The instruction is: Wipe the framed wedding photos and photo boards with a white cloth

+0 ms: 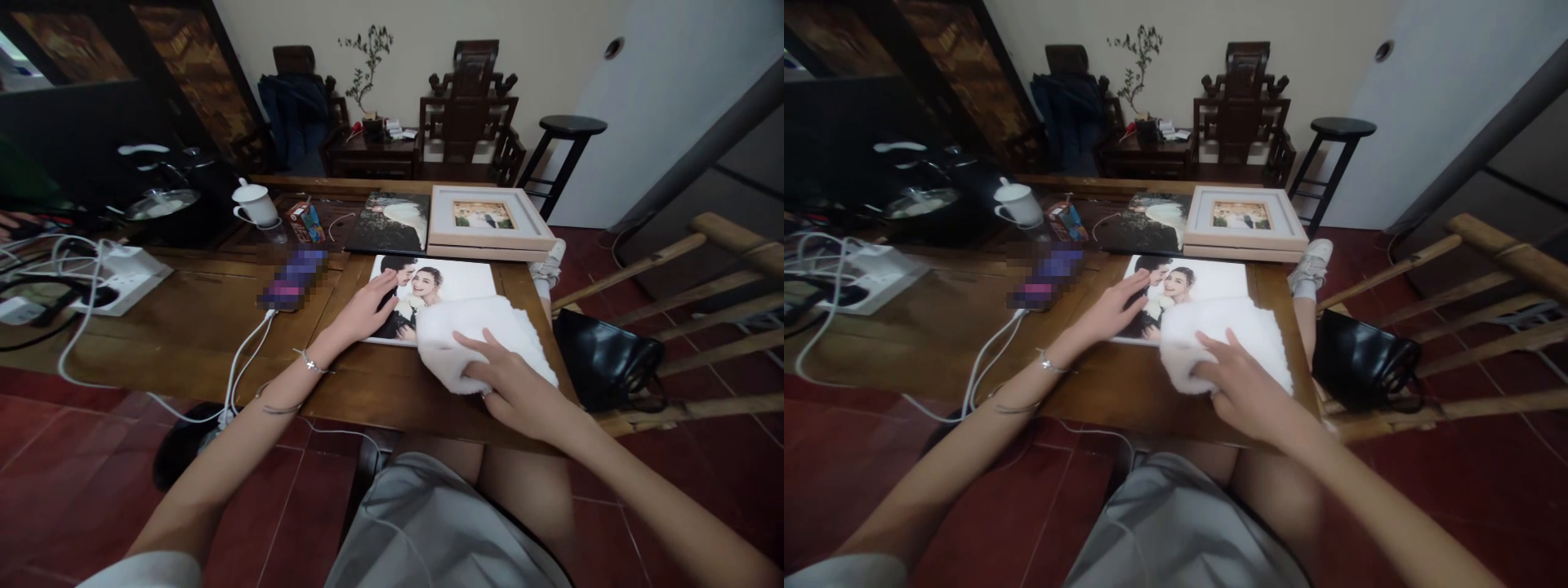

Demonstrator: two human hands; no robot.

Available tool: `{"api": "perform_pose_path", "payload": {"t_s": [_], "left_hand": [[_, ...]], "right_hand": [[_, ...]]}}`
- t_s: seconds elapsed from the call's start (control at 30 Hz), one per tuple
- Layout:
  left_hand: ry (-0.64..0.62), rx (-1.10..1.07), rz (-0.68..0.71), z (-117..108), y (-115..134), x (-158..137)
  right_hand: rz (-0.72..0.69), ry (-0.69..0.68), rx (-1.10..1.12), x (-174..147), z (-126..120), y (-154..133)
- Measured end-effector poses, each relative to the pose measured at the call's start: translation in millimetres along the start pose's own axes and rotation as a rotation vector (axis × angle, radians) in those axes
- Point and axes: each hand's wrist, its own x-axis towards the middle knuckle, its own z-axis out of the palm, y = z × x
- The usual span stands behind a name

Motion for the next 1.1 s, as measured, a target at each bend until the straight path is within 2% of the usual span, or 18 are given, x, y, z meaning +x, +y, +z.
{"api": "perform_pose_path", "payload": {"t_s": [0.23, 0.37, 0.57, 0.73, 0.87, 1.1], "left_hand": [[-0.001, -0.018, 0.021, -0.8, -1.6, 0.7], [-0.006, -0.019, 0.012, -2.6, -0.8, 0.3], [-0.002, -0.013, 0.020, -2.3, -2.2, 0.6], [-0.003, -0.015, 0.011, -2.0, -2.6, 0.6], [-0.002, -0.019, 0.014, -1.6, -3.0, 0.7], [-0.010, -0.014, 0.015, -0.9, -3.2, 0.8]], "right_hand": [[0.059, 0.035, -0.023, 58.5, -13.7, 33.2], [0.069, 0.118, -0.023, 90.8, -17.1, 55.0], [0.070, 0.176, 0.031, 118.5, -16.4, 74.1], [0.052, 0.200, 0.019, 122.7, -14.6, 76.5], [0.059, 0.197, -0.003, 115.9, -10.4, 66.3], [0.050, 0.064, -0.063, 71.4, 3.3, 27.7]]}}
